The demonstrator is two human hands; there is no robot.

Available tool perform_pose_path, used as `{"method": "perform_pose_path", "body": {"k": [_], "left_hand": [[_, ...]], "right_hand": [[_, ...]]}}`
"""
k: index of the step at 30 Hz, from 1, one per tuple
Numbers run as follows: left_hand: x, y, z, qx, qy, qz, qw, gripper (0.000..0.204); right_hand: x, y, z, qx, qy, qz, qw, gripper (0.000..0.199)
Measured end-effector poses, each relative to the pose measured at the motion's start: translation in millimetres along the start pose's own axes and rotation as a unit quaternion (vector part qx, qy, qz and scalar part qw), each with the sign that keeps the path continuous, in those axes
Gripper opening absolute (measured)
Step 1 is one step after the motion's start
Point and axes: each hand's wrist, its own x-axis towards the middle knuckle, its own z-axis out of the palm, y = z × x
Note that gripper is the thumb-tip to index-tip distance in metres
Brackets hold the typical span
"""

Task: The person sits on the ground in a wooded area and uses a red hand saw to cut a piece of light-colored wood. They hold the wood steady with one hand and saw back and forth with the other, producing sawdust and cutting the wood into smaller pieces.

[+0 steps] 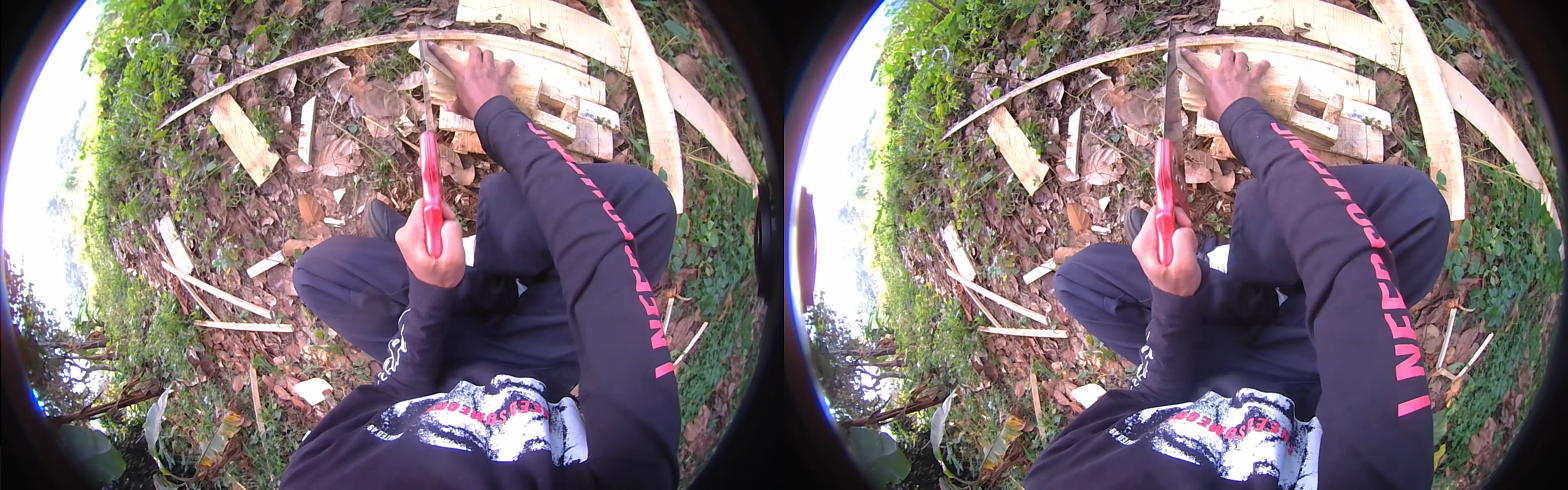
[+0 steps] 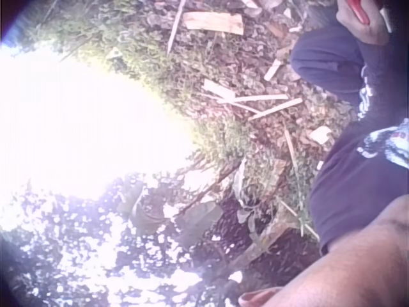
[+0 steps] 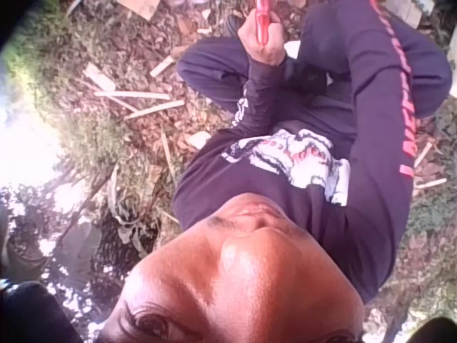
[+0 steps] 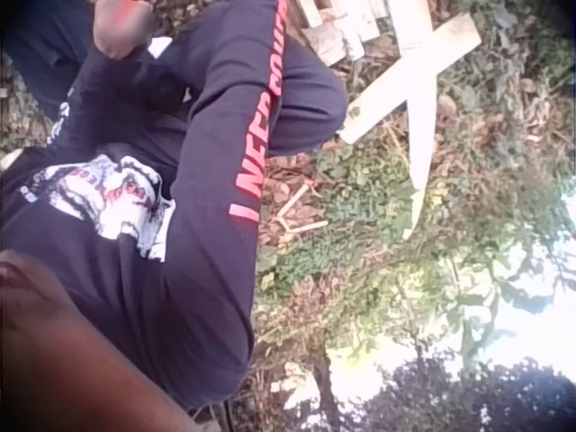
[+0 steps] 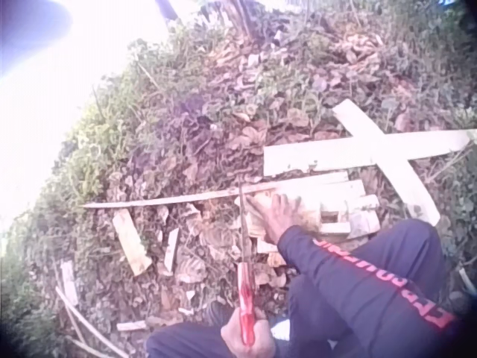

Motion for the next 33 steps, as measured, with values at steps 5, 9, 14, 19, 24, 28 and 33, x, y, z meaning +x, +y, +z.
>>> {"method": "perform_pose_path", "body": {"k": [5, 9, 14, 19, 24, 28, 33], "left_hand": [[48.4, -4.4, 16.3, 0.049, 0.018, 0.085, 0.995, 0.009], [94.0, -15.0, 28.7, 0.08, 0.009, 0.135, 0.988, 0.005], [12.7, -1.4, 4.4, 0.018, -0.005, 0.036, 0.999, 0.018], [62.9, -1.7, 29.0, 0.033, 0.024, 0.068, 0.997, 0.009], [73.6, -7.2, 23.3, 0.038, 0.017, 0.07, 0.997, 0.005], [8.6, -4.5, -6.8, -0.033, 0.002, -0.043, 0.999, 0.013], [45.6, -4.6, 15.7, 0.027, 0.042, 0.049, 0.998, 0.009]], "right_hand": [[-0.2, 0.9, 7.4, -0.037, 0.04, -0.016, 0.998, 0.112], [0.4, -0.6, 2.6, -0.027, 0.03, -0.027, 0.999, 0.112], [0.6, 5.4, 12.3, -0.017, 0.058, -0.009, 0.998, 0.105], [0.6, -2.9, 9.9, -0.029, 0.05, -0.013, 0.998, 0.105], [0.0, -10.6, 12.6, -0.016, 0.022, 0.003, 1.0, 0.103], [2.4, -2.1, 4.2, -0.017, 0.033, 0.004, 0.999, 0.101], [4.1, -6.5, 5.1, -0.014, 0.037, -0.014, 0.999, 0.105]]}}
